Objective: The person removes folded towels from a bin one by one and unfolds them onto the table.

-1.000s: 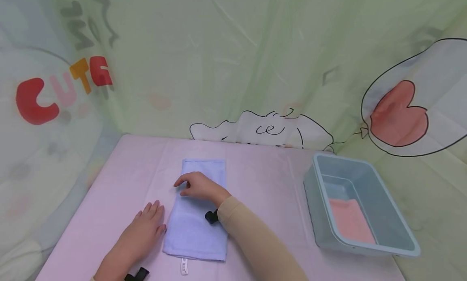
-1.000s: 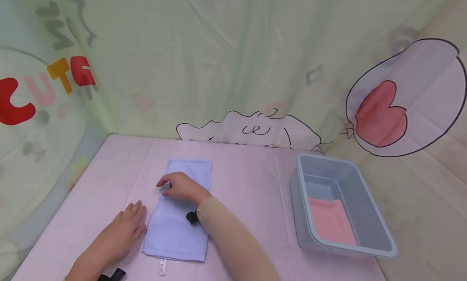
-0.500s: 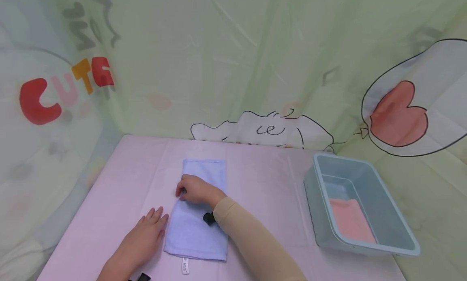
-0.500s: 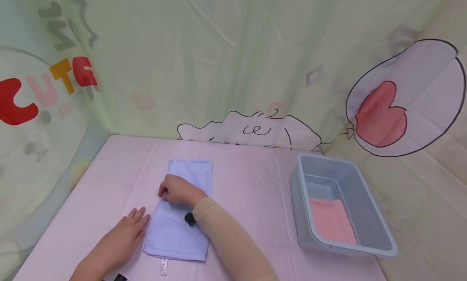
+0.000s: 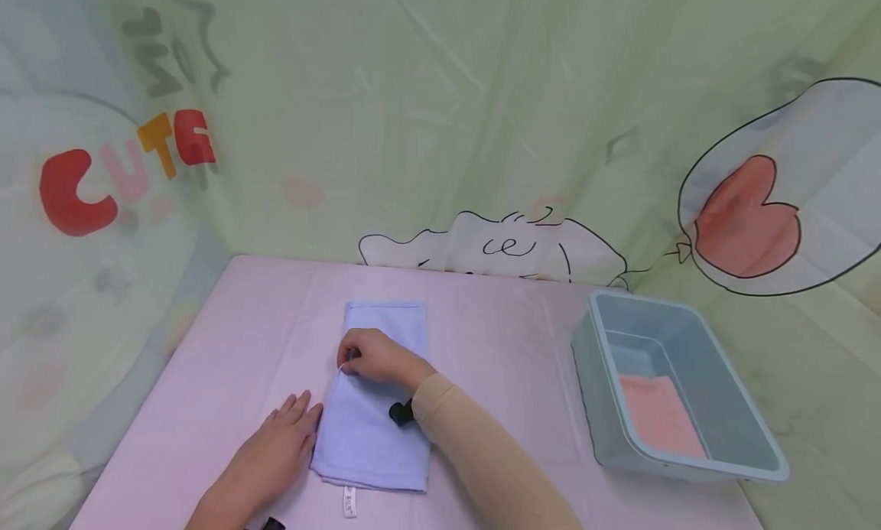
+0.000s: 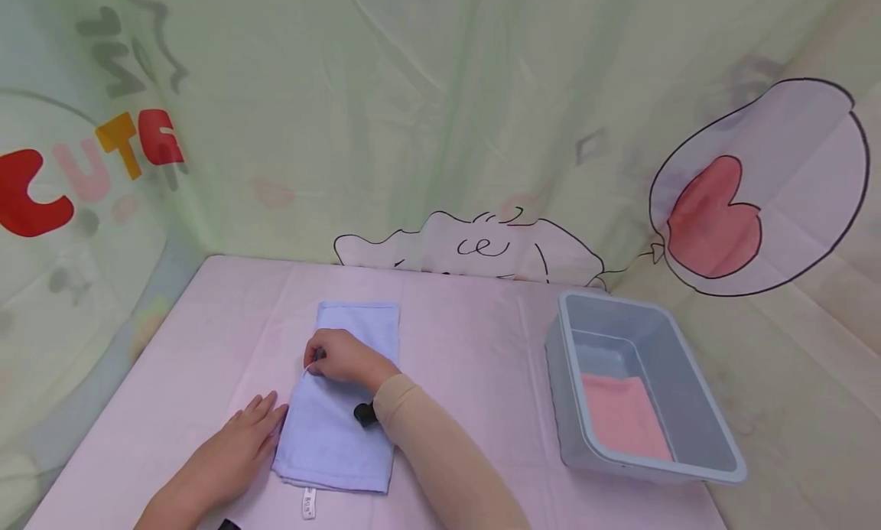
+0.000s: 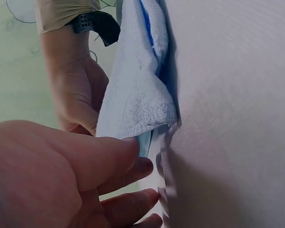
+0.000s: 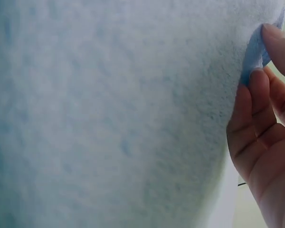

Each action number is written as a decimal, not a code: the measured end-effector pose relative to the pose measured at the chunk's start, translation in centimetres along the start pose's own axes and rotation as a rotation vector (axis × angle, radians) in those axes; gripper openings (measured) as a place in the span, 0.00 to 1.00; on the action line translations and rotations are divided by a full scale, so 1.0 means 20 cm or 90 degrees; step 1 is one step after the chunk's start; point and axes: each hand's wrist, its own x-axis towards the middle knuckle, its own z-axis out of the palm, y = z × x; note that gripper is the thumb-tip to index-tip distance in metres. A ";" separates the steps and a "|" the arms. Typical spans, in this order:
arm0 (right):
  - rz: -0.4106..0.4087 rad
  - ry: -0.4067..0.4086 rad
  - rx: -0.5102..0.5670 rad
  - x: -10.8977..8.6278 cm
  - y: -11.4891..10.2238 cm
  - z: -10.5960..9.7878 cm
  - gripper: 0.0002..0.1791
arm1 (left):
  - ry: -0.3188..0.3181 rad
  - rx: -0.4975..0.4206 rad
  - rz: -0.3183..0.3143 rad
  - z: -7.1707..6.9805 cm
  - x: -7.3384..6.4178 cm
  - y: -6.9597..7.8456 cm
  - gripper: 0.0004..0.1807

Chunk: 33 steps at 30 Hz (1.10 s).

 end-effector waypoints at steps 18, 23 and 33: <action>0.004 0.031 0.146 -0.14 0.02 -0.16 0.05 | 0.004 -0.022 0.049 0.01 0.01 0.04 0.27; 0.002 0.042 0.169 -0.17 0.06 -0.19 0.04 | -0.009 -0.028 0.055 0.03 0.03 0.06 0.26; -0.001 0.059 0.236 -0.26 0.15 -0.25 0.03 | -0.059 -0.031 0.079 0.07 0.05 0.07 0.33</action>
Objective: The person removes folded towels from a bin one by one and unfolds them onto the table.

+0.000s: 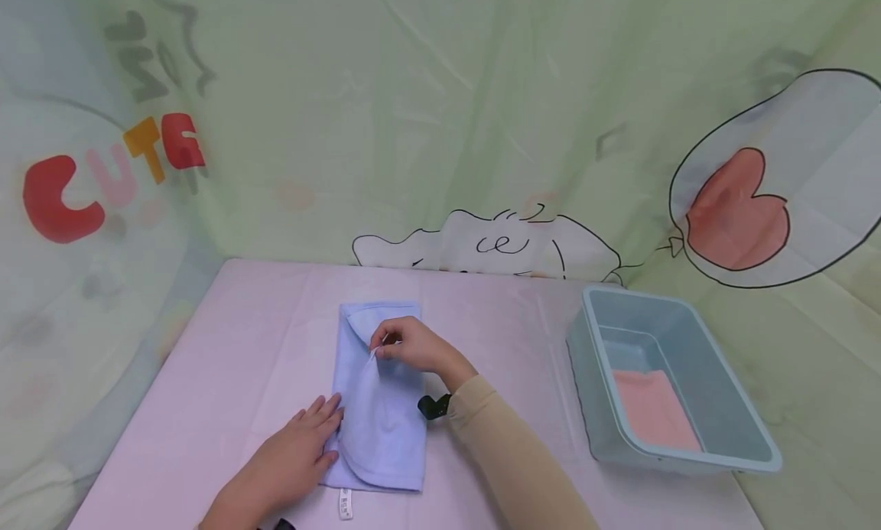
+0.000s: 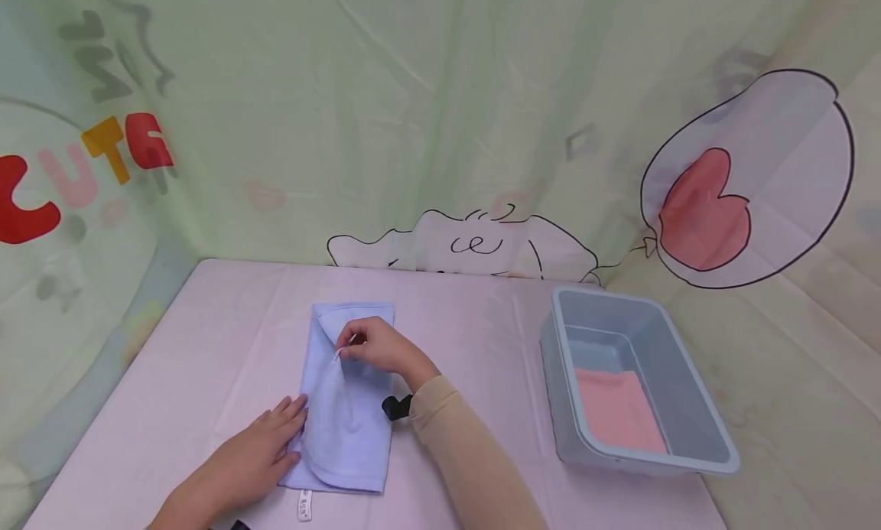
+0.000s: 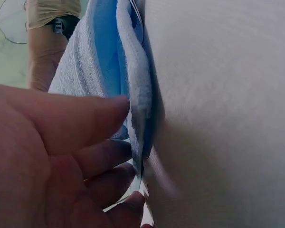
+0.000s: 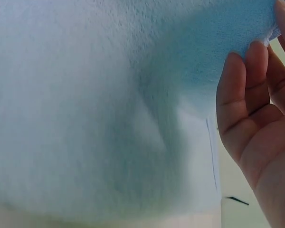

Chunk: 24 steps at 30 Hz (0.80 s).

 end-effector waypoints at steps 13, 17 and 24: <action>0.008 0.036 0.044 -0.13 0.08 -0.10 0.03 | -0.007 -0.012 0.047 0.03 0.03 0.02 0.46; 0.019 0.051 0.053 -0.17 0.10 -0.14 0.02 | -0.003 -0.004 0.065 0.04 0.05 0.02 0.45; 0.013 0.065 0.088 -0.23 0.14 -0.19 0.03 | -0.002 0.013 0.086 0.03 0.06 0.03 0.44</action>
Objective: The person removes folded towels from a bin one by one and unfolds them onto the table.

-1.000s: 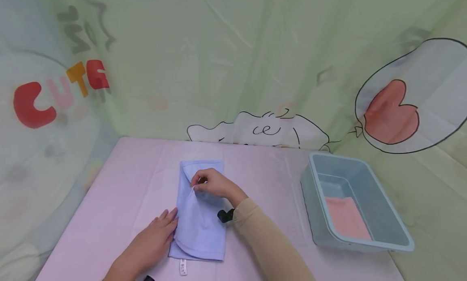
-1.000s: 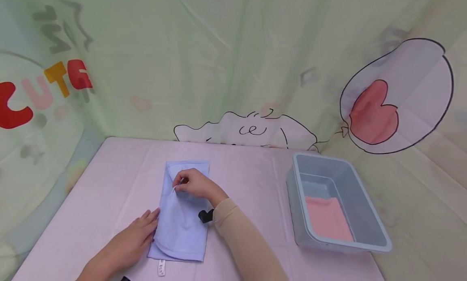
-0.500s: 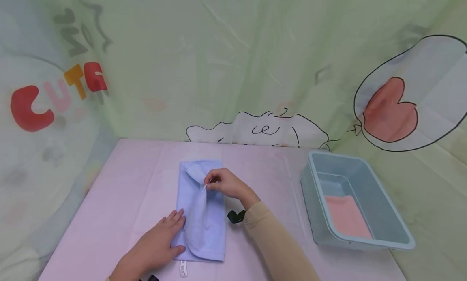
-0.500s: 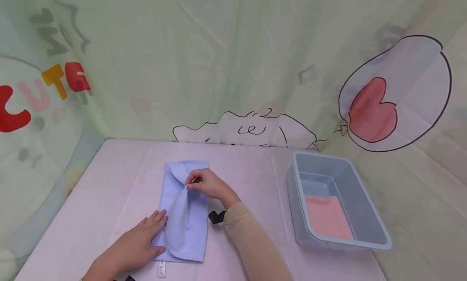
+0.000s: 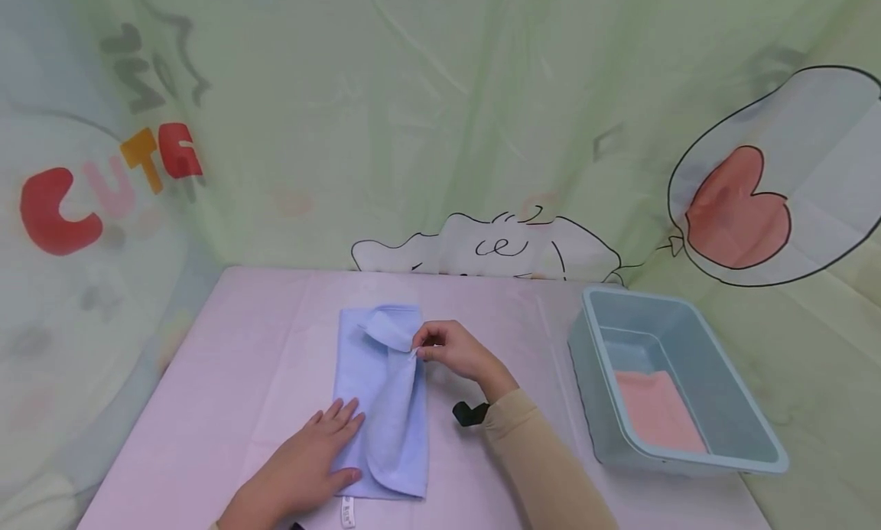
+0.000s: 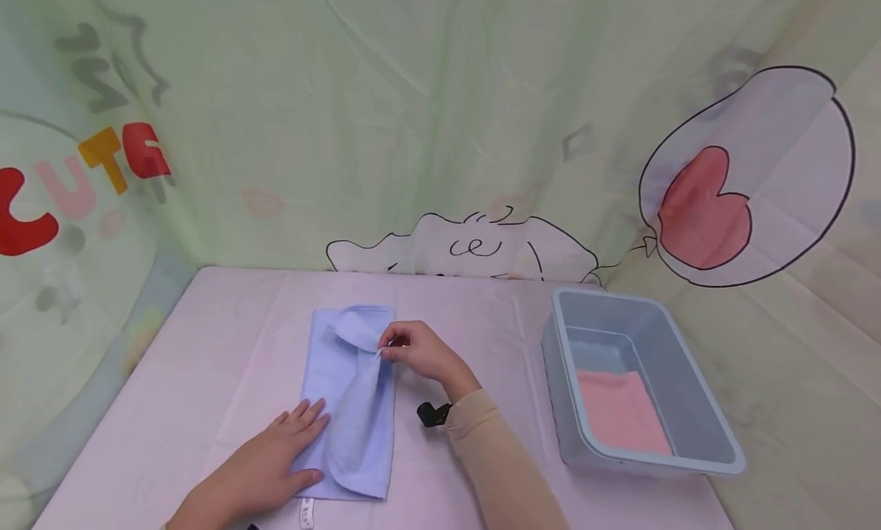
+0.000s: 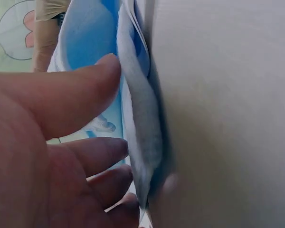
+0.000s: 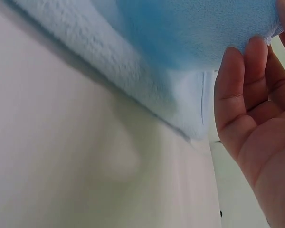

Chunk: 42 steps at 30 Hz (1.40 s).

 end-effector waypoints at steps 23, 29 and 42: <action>0.063 0.100 0.006 -0.31 0.12 -0.17 0.04 | -0.032 -0.004 -0.056 -0.03 0.00 0.01 0.54; 0.084 0.113 0.019 -0.38 0.17 -0.17 0.04 | -0.037 0.008 -0.078 -0.03 -0.02 -0.02 0.54; 0.091 0.152 0.006 -0.54 0.25 -0.23 0.05 | -0.049 -0.005 -0.100 -0.05 -0.07 -0.06 0.55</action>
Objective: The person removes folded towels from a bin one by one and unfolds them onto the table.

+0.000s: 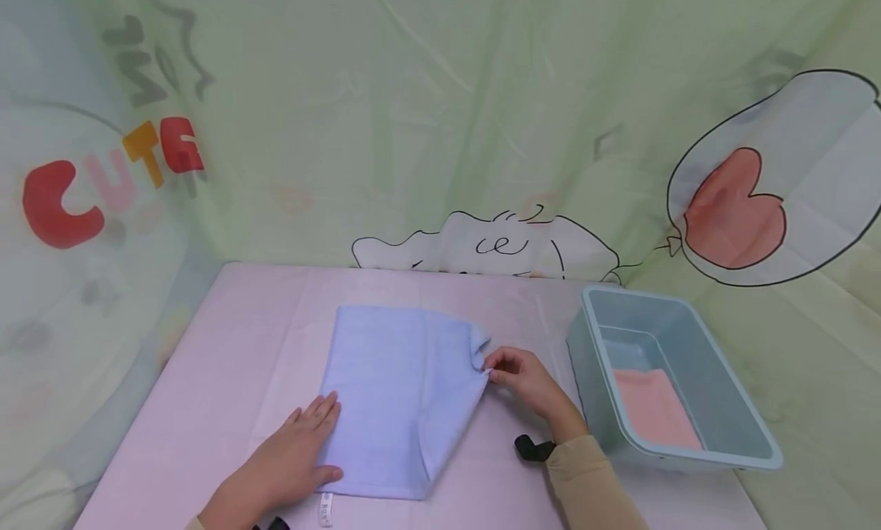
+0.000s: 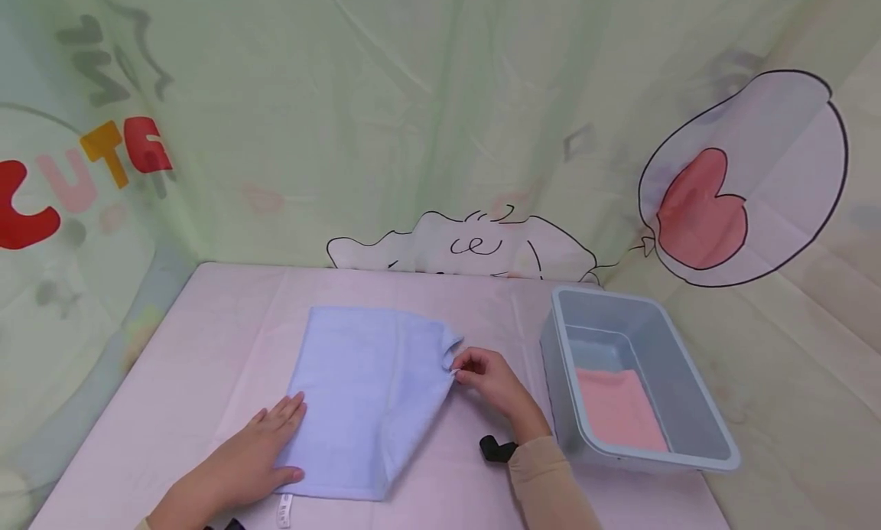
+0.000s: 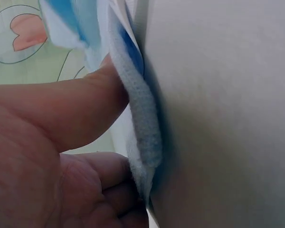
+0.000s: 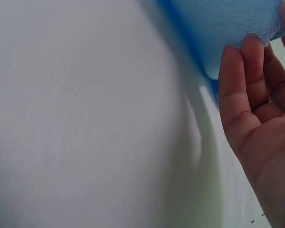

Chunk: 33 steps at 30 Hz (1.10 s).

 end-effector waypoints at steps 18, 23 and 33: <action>0.084 0.101 -0.099 -0.10 0.08 -0.05 0.05 | -0.001 -0.019 0.016 -0.01 -0.03 -0.03 0.54; 0.144 0.122 -0.153 -0.11 0.05 -0.04 0.06 | 0.002 -0.018 0.013 -0.01 -0.03 -0.03 0.54; 0.088 0.157 -0.140 -0.11 -0.05 -0.04 0.09 | 0.001 -0.025 0.013 -0.02 -0.02 -0.04 0.54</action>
